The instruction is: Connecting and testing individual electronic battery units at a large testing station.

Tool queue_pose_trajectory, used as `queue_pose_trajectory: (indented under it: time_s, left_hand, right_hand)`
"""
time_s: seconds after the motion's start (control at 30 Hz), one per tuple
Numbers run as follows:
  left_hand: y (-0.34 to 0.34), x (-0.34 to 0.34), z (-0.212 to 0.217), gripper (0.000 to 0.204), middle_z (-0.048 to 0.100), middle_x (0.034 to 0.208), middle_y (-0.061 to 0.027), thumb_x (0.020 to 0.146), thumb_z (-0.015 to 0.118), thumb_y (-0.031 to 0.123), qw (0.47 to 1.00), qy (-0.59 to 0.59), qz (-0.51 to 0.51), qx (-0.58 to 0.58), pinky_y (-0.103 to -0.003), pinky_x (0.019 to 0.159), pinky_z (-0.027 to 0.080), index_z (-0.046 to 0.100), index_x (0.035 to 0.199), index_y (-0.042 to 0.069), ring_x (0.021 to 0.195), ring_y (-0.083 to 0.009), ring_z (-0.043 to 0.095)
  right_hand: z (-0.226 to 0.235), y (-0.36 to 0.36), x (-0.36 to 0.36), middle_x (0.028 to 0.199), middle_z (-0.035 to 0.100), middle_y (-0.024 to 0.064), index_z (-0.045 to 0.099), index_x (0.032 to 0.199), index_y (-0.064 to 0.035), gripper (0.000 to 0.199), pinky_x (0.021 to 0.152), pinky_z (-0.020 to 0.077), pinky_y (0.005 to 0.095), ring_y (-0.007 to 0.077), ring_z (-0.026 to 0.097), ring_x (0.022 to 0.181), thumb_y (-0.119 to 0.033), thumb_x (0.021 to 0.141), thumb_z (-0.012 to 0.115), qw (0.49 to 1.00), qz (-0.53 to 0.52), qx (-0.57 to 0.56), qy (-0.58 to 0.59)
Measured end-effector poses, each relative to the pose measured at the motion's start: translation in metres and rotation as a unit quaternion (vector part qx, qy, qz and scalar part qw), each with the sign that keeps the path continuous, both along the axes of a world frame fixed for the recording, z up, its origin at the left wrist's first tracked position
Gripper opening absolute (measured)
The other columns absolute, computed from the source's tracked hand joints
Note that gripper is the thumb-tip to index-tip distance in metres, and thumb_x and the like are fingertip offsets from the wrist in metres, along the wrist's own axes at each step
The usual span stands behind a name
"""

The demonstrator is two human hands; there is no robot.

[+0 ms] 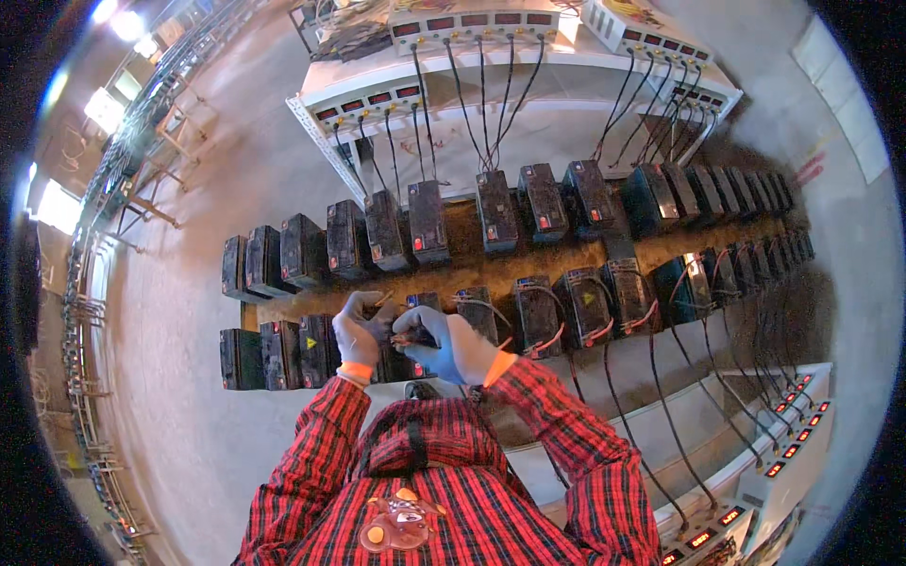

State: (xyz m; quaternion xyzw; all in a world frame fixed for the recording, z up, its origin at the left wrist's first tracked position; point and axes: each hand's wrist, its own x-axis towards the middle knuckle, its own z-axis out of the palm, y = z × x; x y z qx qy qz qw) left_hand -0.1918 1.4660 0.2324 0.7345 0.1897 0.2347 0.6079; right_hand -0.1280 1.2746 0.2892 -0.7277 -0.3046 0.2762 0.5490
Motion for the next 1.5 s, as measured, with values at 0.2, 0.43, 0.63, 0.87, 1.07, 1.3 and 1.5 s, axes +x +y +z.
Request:
queue_pose_trajectory:
  time_s: [0.2, 0.43, 0.63, 0.87, 1.07, 1.3, 1.5]
  left_hand:
    - [-0.004, 0.015, -0.038, 0.013, 0.072, 0.08, -0.0055, 0.083, 0.075, 0.007, 0.997, 0.061, -0.042, 0.006, -0.025, 0.067, 0.049, 0.071, 0.093, 0.0, 0.069, -0.0123, 0.059]
    - [0.013, 0.014, -0.075, 0.016, 0.074, 0.082, -0.0054, 0.084, 0.075, 0.016, 0.966, 0.189, -0.173, 0.034, -0.029, 0.067, 0.05, 0.076, 0.095, 0.004, 0.067, -0.0151, 0.059]
    - [0.02, 0.018, -0.086, 0.019, 0.073, 0.08, -0.0054, 0.084, 0.075, 0.021, 0.95, 0.252, -0.187, 0.005, -0.031, 0.068, 0.051, 0.078, 0.093, 0.005, 0.067, -0.0159, 0.059]
    - [0.021, 0.019, -0.09, 0.019, 0.07, 0.075, -0.0043, 0.084, 0.075, 0.022, 0.942, 0.282, -0.181, -0.039, -0.03, 0.066, 0.051, 0.077, 0.091, 0.004, 0.065, -0.0152, 0.058]
    - [0.025, 0.018, -0.089, 0.017, 0.066, 0.072, -0.0024, 0.086, 0.075, 0.019, 0.937, 0.287, -0.168, -0.106, -0.027, 0.06, 0.048, 0.076, 0.092, 0.003, 0.062, -0.0118, 0.055]
    - [0.026, 0.019, -0.1, 0.012, 0.066, 0.072, -0.0011, 0.089, 0.074, 0.013, 0.916, 0.231, -0.16, -0.287, -0.023, 0.056, 0.043, 0.074, 0.093, 0.002, 0.06, -0.0092, 0.054]
    - [0.021, 0.017, -0.086, 0.013, 0.068, 0.077, -0.0025, 0.088, 0.075, 0.012, 0.936, 0.258, -0.129, -0.202, -0.024, 0.059, 0.047, 0.074, 0.095, 0.0, 0.063, -0.0101, 0.057]
  right_hand:
    - [-0.088, -0.005, -0.013, 0.101, 0.071, 0.0065, 0.06, 0.119, -0.0035, 0.034, 0.08, 0.0504, 0.0258, 0.0126, 0.062, 0.088, 0.002, 0.086, 0.066, 0.991, -0.057, 0.12, 0.032]
    - [-0.119, -0.01, -0.033, 0.106, 0.07, 0.0138, 0.065, 0.115, -0.0049, 0.036, 0.08, 0.0515, 0.0341, 0.0259, 0.065, 0.09, 0.002, 0.08, 0.065, 0.983, -0.039, -0.006, -0.181]
    - [-0.135, 0.0, -0.04, 0.102, 0.071, 0.0166, 0.072, 0.108, -0.0087, 0.032, 0.071, 0.0518, 0.0422, 0.036, 0.065, 0.082, -0.009, 0.076, 0.07, 0.936, 0.011, -0.086, -0.34]
    - [-0.163, 0.007, -0.042, 0.102, 0.072, 0.0162, 0.076, 0.098, -0.0111, 0.024, 0.068, 0.0507, 0.0431, 0.0369, 0.065, 0.081, -0.016, 0.075, 0.07, 0.934, 0.042, -0.126, -0.332]
    - [-0.161, 0.014, -0.044, 0.097, 0.072, 0.0153, 0.075, 0.09, -0.0134, 0.018, 0.069, 0.0478, 0.0441, 0.0364, 0.064, 0.082, -0.024, 0.078, 0.067, 0.897, 0.08, -0.174, -0.399]
    - [-0.162, 0.013, -0.038, 0.092, 0.07, 0.0144, 0.073, 0.086, -0.0129, 0.018, 0.071, 0.0463, 0.0461, 0.0365, 0.062, 0.082, -0.026, 0.079, 0.064, 0.888, 0.115, -0.222, -0.386]
    - [-0.129, 0.019, -0.04, 0.1, 0.07, 0.0159, 0.071, 0.085, -0.0122, 0.019, 0.069, 0.0469, 0.047, 0.0352, 0.063, 0.082, -0.027, 0.075, 0.065, 0.826, 0.217, -0.246, -0.458]
